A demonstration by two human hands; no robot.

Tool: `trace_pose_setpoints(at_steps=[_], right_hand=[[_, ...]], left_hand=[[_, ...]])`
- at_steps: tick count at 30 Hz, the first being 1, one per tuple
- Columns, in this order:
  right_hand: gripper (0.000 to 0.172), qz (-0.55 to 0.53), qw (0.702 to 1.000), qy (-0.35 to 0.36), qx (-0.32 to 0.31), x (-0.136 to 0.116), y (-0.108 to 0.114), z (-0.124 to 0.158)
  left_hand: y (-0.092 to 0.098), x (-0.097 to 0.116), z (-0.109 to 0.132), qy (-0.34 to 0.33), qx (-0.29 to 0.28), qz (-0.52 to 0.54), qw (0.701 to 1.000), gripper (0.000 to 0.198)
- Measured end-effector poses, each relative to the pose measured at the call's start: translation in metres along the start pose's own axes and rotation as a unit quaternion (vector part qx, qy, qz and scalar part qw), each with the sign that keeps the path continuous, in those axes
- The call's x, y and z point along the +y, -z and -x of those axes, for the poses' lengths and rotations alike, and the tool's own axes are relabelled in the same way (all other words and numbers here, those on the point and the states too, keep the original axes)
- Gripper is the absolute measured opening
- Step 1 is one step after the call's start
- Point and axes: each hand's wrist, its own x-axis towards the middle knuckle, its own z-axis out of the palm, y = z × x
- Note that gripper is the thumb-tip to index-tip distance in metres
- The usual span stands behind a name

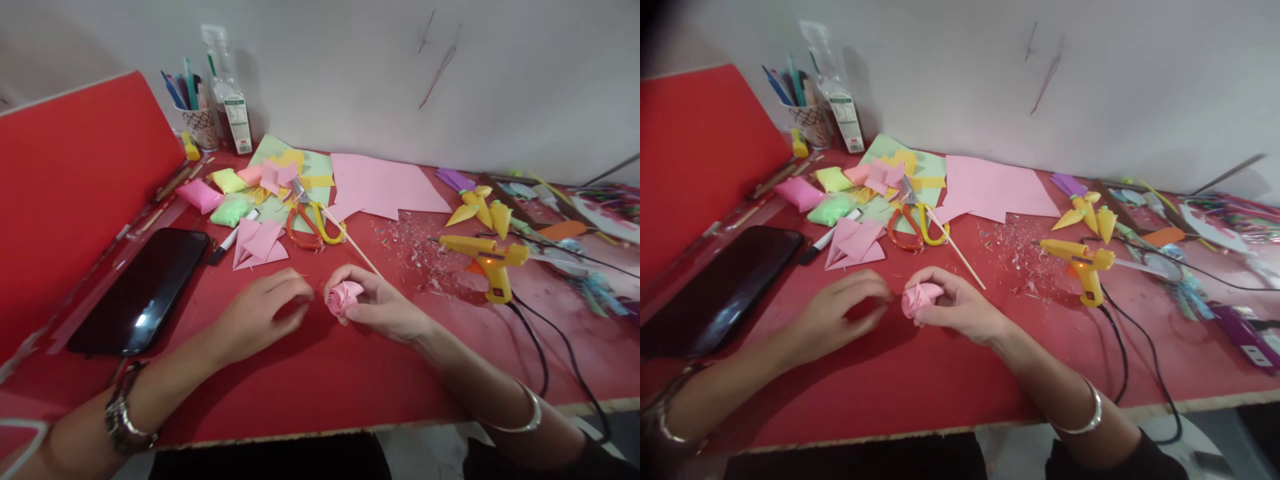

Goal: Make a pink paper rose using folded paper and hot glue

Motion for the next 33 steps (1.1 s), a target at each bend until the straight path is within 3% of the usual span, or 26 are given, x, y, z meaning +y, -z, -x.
trace_pose_setpoints(at_steps=[2,4,7,17,33], right_hand=[[0.023,0.137,0.989,0.041,0.045,0.001,-0.004,-0.001],[0.019,0.284,0.95,0.099,0.08,0.001,-0.01,-0.001],[0.016,0.391,0.906,0.153,0.058,0.002,-0.016,-0.001],[0.014,0.459,0.875,0.154,-0.011,0.012,-0.017,-0.002],[0.011,0.438,0.884,0.164,-0.011,0.007,-0.019,0.0]], left_hand=[[-0.001,0.001,0.0,0.039,0.027,0.045,0.998,0.017],[-0.001,0.001,0.0,0.063,0.035,0.095,0.993,0.03],[-0.002,0.001,-0.001,0.049,-0.014,0.13,0.99,0.037],[-0.008,0.0,-0.002,0.104,-0.073,0.092,0.988,0.035],[-0.008,0.001,-0.004,0.116,-0.086,0.085,0.986,0.027]])
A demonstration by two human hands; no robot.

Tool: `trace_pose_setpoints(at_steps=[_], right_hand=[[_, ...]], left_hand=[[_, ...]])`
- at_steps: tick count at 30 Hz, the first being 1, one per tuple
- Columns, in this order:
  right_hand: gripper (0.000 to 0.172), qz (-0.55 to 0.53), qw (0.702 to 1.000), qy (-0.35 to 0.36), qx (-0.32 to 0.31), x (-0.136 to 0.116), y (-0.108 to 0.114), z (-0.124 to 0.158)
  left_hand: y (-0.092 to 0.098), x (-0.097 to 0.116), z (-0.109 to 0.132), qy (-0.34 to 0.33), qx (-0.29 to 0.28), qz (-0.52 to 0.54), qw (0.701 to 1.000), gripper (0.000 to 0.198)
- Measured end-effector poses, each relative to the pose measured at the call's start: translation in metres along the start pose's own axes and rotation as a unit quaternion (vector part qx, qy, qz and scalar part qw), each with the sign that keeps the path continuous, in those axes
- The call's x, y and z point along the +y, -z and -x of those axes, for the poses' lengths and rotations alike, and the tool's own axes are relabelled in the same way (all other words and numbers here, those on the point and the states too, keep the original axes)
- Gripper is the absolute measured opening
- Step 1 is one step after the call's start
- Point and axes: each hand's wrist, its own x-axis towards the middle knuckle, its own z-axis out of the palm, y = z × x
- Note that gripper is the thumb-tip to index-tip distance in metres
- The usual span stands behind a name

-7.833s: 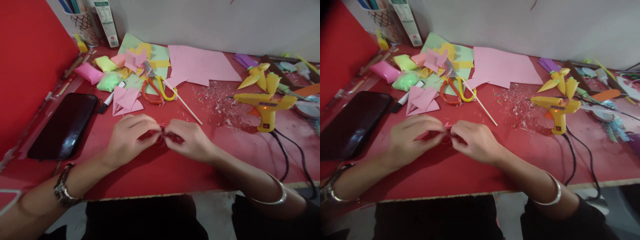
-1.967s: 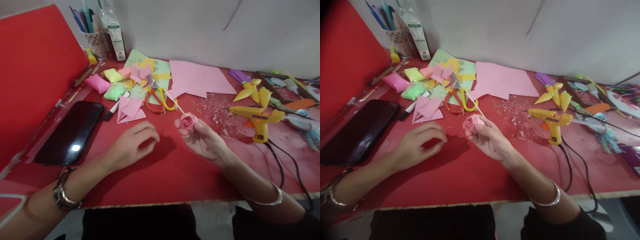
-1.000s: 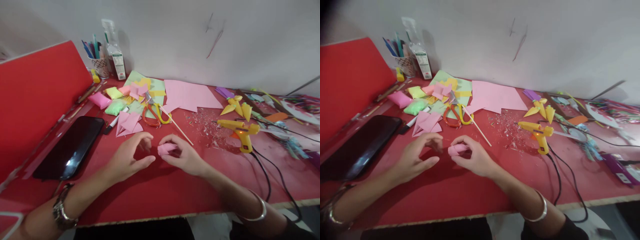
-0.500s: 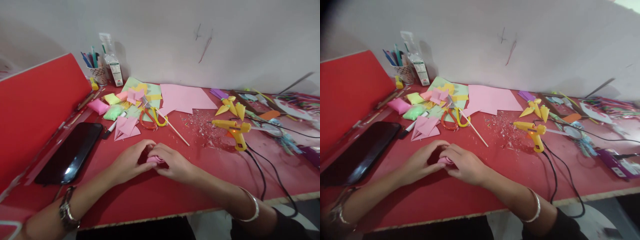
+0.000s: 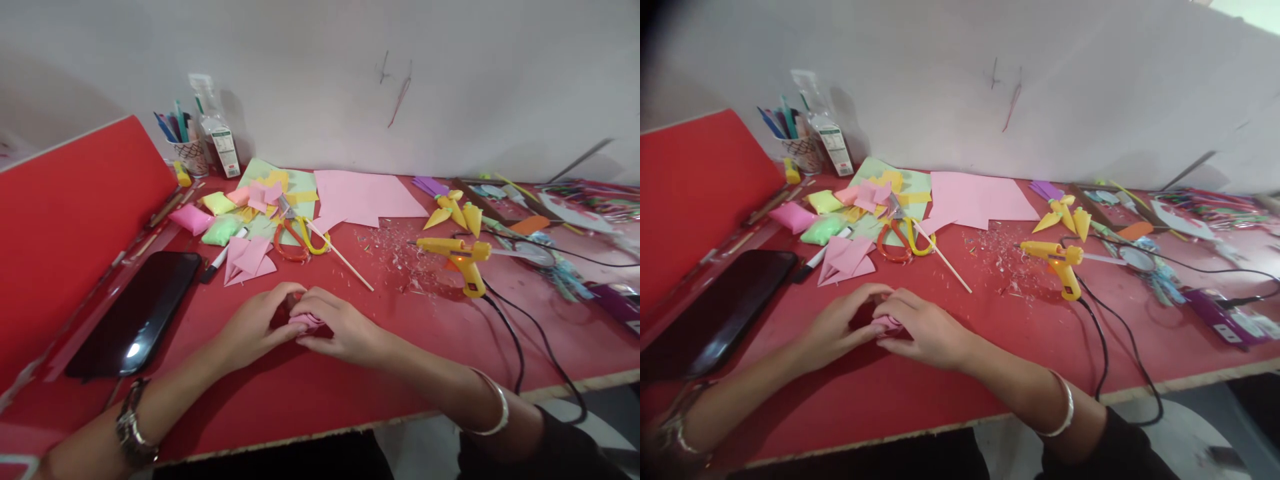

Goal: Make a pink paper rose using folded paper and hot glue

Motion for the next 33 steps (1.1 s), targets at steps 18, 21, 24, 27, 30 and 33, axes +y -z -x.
trace_pose_setpoints(at_steps=[18,21,24,27,30,33], right_hand=[[0.012,0.002,1.0,0.011,0.019,-0.002,0.002,0.002],[0.01,0.002,1.0,0.013,0.023,0.0,0.002,0.002],[0.009,0.0,1.0,0.006,0.026,0.001,0.003,0.002],[0.006,-0.001,1.0,-0.004,0.021,0.002,0.004,0.002],[0.005,0.008,1.0,-0.019,0.011,0.001,0.005,0.002],[0.004,0.029,0.999,-0.03,0.015,0.0,0.007,0.003]], left_hand=[[0.001,0.006,-0.002,-0.017,0.014,0.04,0.999,0.023],[0.001,0.006,-0.002,-0.022,0.019,0.03,0.999,0.023],[0.003,0.003,-0.001,-0.042,0.042,0.0,0.998,0.021],[0.01,-0.002,0.0,-0.06,0.107,-0.056,0.991,0.02],[0.023,-0.011,-0.003,-0.031,0.191,-0.119,0.974,0.019],[0.034,-0.02,-0.007,0.042,0.242,-0.172,0.954,0.026]])
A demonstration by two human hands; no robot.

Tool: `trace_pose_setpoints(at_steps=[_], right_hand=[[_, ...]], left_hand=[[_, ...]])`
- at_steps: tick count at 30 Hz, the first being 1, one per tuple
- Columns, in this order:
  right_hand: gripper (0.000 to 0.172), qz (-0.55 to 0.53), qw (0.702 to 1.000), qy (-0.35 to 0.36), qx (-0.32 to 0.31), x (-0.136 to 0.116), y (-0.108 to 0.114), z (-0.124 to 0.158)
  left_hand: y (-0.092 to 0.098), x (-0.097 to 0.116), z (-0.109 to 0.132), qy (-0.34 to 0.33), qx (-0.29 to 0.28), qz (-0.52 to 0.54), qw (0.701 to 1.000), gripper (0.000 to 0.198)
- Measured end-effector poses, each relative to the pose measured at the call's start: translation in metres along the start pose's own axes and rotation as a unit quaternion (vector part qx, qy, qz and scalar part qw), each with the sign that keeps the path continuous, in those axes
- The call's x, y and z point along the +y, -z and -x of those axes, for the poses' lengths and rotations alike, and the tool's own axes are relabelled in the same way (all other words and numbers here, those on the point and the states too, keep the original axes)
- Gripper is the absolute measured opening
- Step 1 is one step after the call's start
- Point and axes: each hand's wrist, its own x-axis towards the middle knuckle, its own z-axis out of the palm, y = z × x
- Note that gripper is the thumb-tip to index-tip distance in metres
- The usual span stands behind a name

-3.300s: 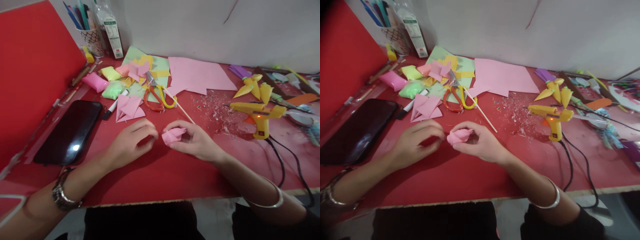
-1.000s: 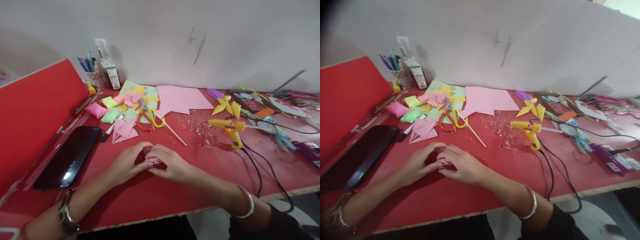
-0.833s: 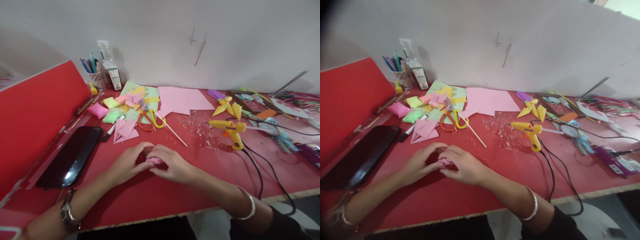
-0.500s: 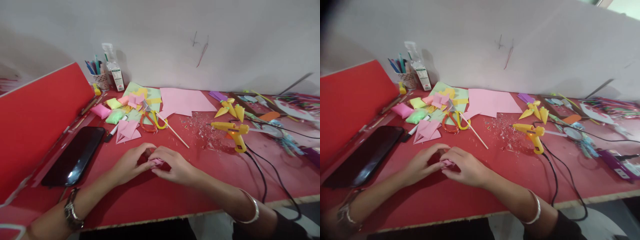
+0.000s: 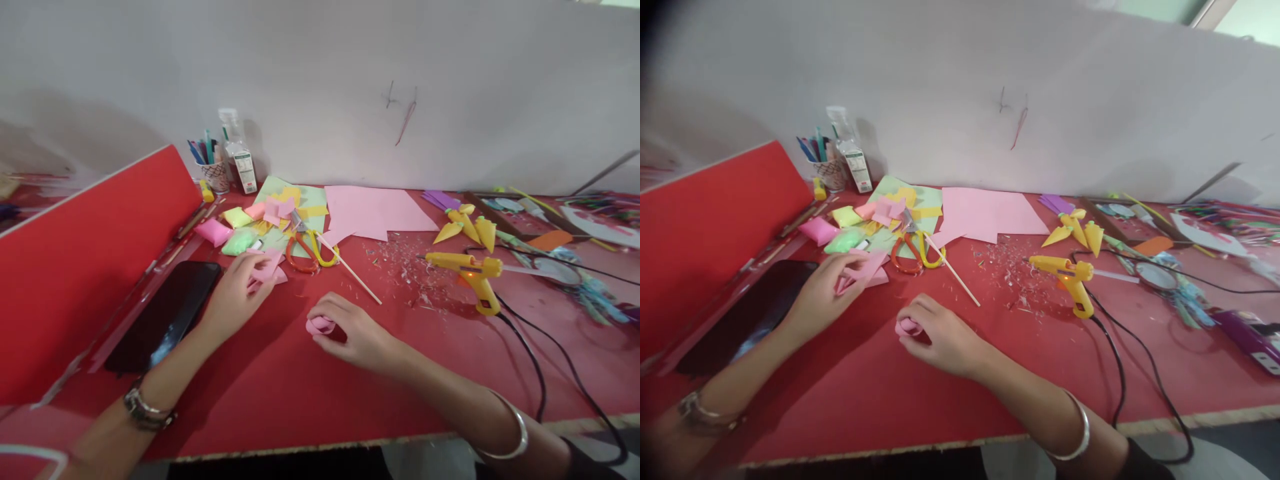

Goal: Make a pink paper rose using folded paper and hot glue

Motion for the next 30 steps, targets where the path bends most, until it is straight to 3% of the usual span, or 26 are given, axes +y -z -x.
trace_pose_setpoints(at_steps=[5,10,13,17,25,30], right_hand=[[0.006,0.032,0.998,-0.02,0.04,0.004,0.003,0.0],[0.009,0.021,0.997,-0.058,0.045,0.01,0.003,0.0],[0.012,0.015,0.997,-0.066,0.044,0.012,0.002,0.0],[0.012,0.028,0.996,-0.068,0.046,0.013,0.001,0.001],[0.012,0.045,0.994,-0.08,0.06,0.013,0.002,0.001],[0.016,0.067,0.993,-0.077,0.062,0.012,0.004,0.001]], left_hand=[[0.0,-0.003,-0.009,0.078,-0.078,-0.125,0.986,0.044],[-0.003,0.004,-0.018,0.045,-0.116,-0.295,0.947,0.047],[-0.002,0.007,-0.025,0.04,-0.131,-0.34,0.93,0.038],[-0.001,0.011,-0.03,0.048,-0.139,-0.347,0.926,0.025],[0.007,0.019,-0.023,0.066,-0.139,-0.349,0.924,0.023],[0.016,0.018,-0.024,0.021,-0.168,-0.275,0.946,0.026]])
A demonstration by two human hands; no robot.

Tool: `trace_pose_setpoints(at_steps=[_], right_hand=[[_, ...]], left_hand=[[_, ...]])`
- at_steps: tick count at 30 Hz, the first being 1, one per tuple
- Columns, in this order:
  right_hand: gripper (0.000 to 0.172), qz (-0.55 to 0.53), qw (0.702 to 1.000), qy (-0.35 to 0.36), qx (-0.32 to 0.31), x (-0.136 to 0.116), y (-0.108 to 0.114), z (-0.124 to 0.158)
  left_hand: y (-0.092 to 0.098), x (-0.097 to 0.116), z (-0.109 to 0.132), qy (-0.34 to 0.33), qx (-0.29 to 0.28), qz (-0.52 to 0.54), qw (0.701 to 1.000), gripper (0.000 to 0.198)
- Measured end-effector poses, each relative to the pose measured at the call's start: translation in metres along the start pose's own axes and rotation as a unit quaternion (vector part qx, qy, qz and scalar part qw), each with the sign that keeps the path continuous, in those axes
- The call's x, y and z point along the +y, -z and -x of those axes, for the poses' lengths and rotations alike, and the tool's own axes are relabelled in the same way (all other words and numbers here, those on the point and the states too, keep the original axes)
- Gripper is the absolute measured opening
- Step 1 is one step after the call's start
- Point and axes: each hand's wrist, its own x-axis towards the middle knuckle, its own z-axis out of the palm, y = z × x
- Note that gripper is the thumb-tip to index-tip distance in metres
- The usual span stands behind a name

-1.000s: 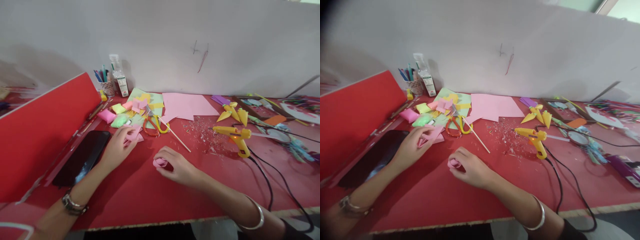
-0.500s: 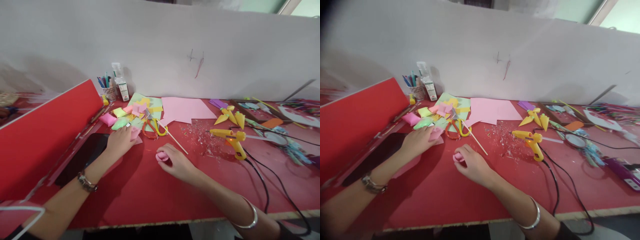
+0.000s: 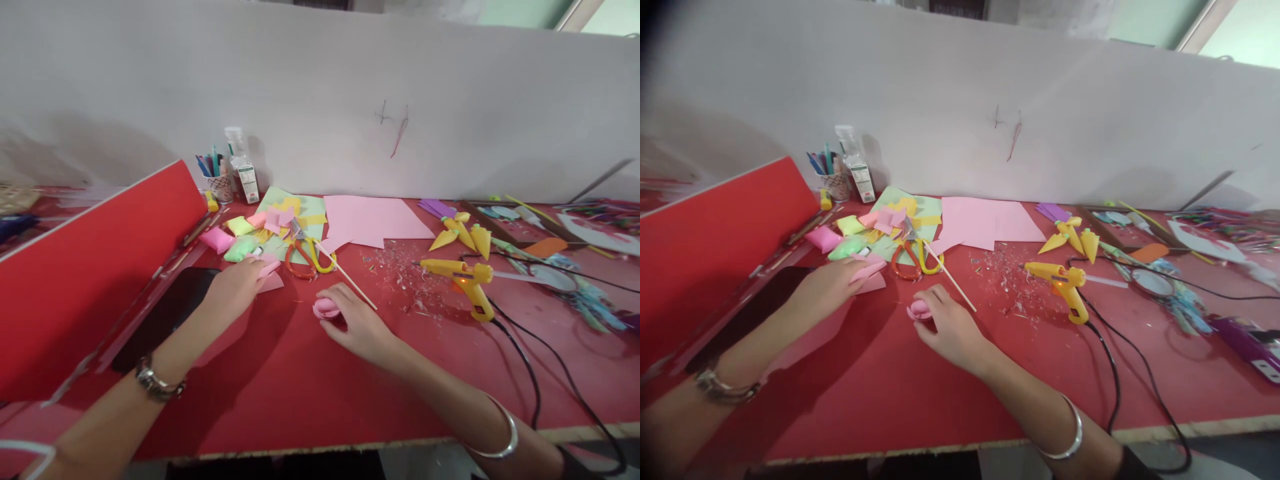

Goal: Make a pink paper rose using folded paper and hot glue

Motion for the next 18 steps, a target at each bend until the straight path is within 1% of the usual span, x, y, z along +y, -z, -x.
trace_pose_setpoints(at_steps=[2,4,6,8,10,12,16,18], right_hand=[[0.025,0.004,1.0,-0.003,0.003,0.0,0.0,0.0],[0.038,0.015,1.0,-0.011,0.004,-0.001,0.001,0.0],[0.051,0.027,0.999,-0.025,0.005,-0.002,0.001,0.0],[0.057,0.031,0.999,-0.032,0.015,-0.002,0.002,0.0],[0.058,0.022,0.999,-0.019,0.043,-0.003,0.003,0.0],[0.057,0.001,0.997,0.016,0.08,-0.004,0.003,0.001],[0.049,-0.035,0.987,0.099,0.119,-0.005,0.001,0.002],[0.044,-0.028,0.984,0.107,0.138,-0.005,0.0,0.002]], left_hand=[[0.003,0.002,0.001,-0.065,0.023,0.084,0.994,0.026],[0.006,0.006,0.003,-0.115,0.064,0.178,0.975,0.024],[0.009,0.012,0.006,-0.125,0.1,0.231,0.96,0.021],[0.012,0.018,0.008,-0.116,0.114,0.248,0.955,0.019],[0.015,0.021,0.01,-0.115,0.113,0.253,0.954,0.017],[0.015,0.023,0.012,-0.128,0.109,0.252,0.953,0.017],[0.014,0.03,0.02,-0.175,0.089,0.252,0.947,0.016],[0.014,0.035,0.024,-0.2,0.075,0.26,0.942,0.017]])
